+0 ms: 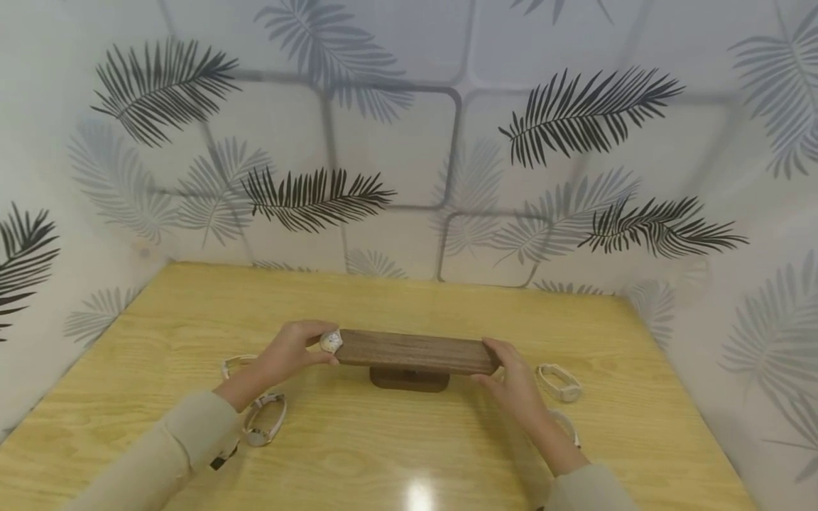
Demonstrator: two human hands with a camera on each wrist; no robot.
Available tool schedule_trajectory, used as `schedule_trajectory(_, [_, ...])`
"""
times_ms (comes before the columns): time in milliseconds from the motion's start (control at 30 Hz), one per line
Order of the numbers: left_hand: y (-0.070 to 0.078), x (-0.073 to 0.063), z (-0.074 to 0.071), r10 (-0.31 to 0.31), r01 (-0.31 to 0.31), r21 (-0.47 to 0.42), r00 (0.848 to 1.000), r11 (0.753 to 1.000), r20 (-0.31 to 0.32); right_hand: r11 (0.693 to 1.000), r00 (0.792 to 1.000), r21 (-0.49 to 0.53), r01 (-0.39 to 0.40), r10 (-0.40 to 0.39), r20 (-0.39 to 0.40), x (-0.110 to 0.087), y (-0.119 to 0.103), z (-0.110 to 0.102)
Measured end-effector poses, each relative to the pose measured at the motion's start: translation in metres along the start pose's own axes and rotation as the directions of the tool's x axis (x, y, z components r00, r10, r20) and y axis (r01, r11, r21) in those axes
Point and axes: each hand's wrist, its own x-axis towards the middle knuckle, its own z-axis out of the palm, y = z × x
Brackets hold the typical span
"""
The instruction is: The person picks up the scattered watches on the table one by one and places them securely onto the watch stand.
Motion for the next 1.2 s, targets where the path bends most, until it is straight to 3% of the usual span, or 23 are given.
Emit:
schedule_trajectory(233, [-0.001,-0.002,0.007,0.001,-0.001,-0.005,0.999,1.0,-0.05,1.0,0.999,-0.008,0.024,-0.024,-0.026,0.0,0.0,0.001])
schedule_trajectory(467, [-0.001,-0.003,0.011,0.058,-0.055,0.034,0.994,0.998,-0.088,0.999,0.998,-0.005,0.043,-0.043,-0.039,-0.001,0.001,0.002])
schedule_trajectory(733, [-0.003,-0.002,0.005,0.092,-0.091,0.078,0.996,0.993,-0.013,0.999,0.997,-0.005,0.045,-0.046,-0.061,-0.002,0.002,0.002])
schedule_trajectory(867, [-0.007,-0.003,0.001,0.08,-0.08,-0.013,0.997,0.997,0.016,0.999,0.996,0.017,0.049,-0.048,-0.069,-0.003,0.001,0.002])
schedule_trajectory(1000, [-0.012,-0.004,0.0,0.062,-0.063,-0.135,0.998,0.989,-0.009,0.998,0.997,0.033,0.045,-0.043,-0.064,-0.002,0.001,0.001])
schedule_trajectory(1200, [-0.012,-0.005,0.0,0.082,-0.083,-0.086,0.996,0.993,-0.025,0.999,0.998,0.042,0.032,-0.029,-0.055,-0.002,0.002,0.002])
